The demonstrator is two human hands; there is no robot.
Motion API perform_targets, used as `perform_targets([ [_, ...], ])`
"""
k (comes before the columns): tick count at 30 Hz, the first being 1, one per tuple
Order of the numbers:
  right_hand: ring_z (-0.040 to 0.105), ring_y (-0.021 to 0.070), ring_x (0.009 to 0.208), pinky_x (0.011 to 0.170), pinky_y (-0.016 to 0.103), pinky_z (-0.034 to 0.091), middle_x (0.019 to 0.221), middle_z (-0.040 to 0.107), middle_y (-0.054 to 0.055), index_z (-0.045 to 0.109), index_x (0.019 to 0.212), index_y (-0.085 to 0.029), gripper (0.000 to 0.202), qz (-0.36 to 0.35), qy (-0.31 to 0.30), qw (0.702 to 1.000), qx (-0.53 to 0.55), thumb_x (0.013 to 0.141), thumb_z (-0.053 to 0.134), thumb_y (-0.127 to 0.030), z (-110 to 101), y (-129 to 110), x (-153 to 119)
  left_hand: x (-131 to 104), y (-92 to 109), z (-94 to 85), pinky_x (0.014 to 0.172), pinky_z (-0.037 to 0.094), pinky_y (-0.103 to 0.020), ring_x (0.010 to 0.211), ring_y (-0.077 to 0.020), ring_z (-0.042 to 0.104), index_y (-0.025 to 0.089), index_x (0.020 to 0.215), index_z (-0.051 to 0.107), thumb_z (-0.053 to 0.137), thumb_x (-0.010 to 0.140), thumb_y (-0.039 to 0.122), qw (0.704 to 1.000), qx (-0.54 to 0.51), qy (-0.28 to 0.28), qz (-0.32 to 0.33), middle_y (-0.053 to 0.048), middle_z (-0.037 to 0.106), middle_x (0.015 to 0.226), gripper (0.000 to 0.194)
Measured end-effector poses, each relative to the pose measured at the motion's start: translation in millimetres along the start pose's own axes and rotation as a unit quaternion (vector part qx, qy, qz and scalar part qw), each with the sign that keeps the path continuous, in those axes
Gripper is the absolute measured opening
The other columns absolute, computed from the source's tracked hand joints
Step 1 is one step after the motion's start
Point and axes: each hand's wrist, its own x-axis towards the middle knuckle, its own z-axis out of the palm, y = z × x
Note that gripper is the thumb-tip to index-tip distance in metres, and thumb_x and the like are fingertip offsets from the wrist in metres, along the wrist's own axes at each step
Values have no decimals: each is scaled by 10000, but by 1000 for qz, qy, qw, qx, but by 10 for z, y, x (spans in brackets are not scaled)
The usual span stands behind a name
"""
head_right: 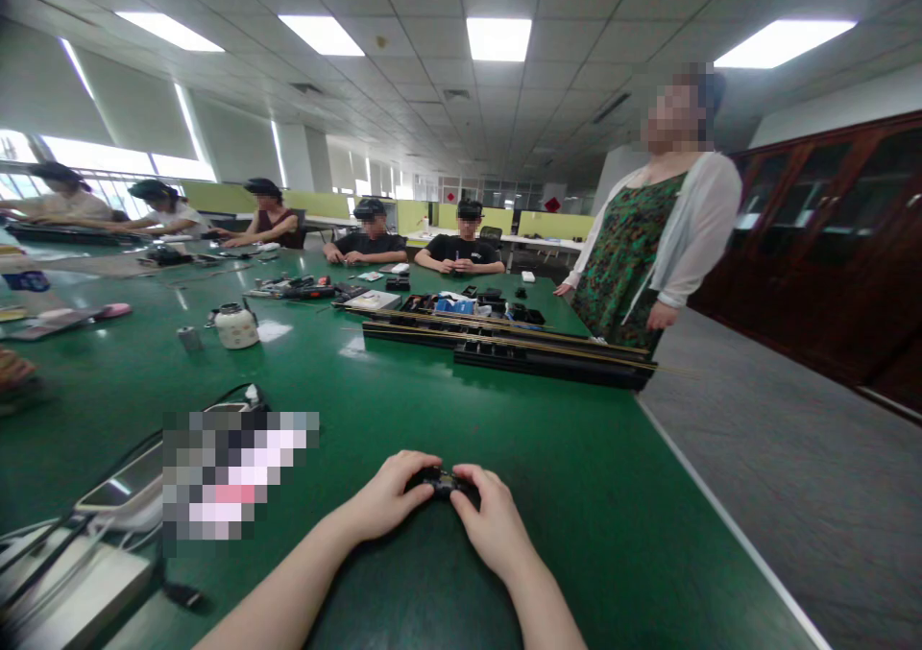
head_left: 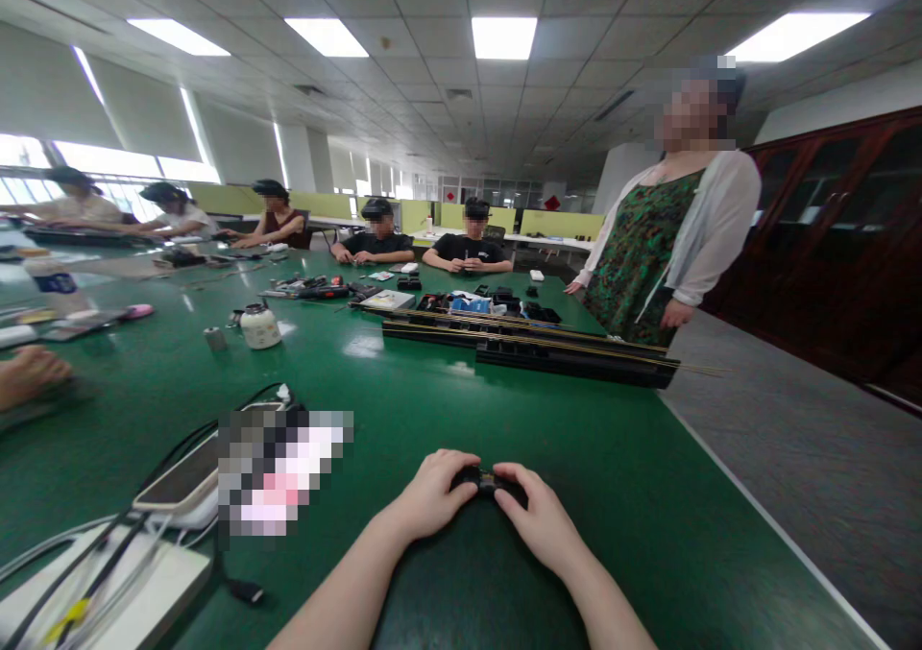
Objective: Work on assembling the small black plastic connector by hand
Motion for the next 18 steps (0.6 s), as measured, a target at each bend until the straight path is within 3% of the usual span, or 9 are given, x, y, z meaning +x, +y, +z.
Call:
perform_targets([
  [18,582,217,1038,937,349,425,1079,648,73,609,1051,-205,303,7,14,1000,-3,766,538,-280,14,-22,0,-6,-45,19,962,386,-364,1079,-224,511,226,1147,564,577,807,234,1000,-4,6,3,-49,609,1135,341],
])
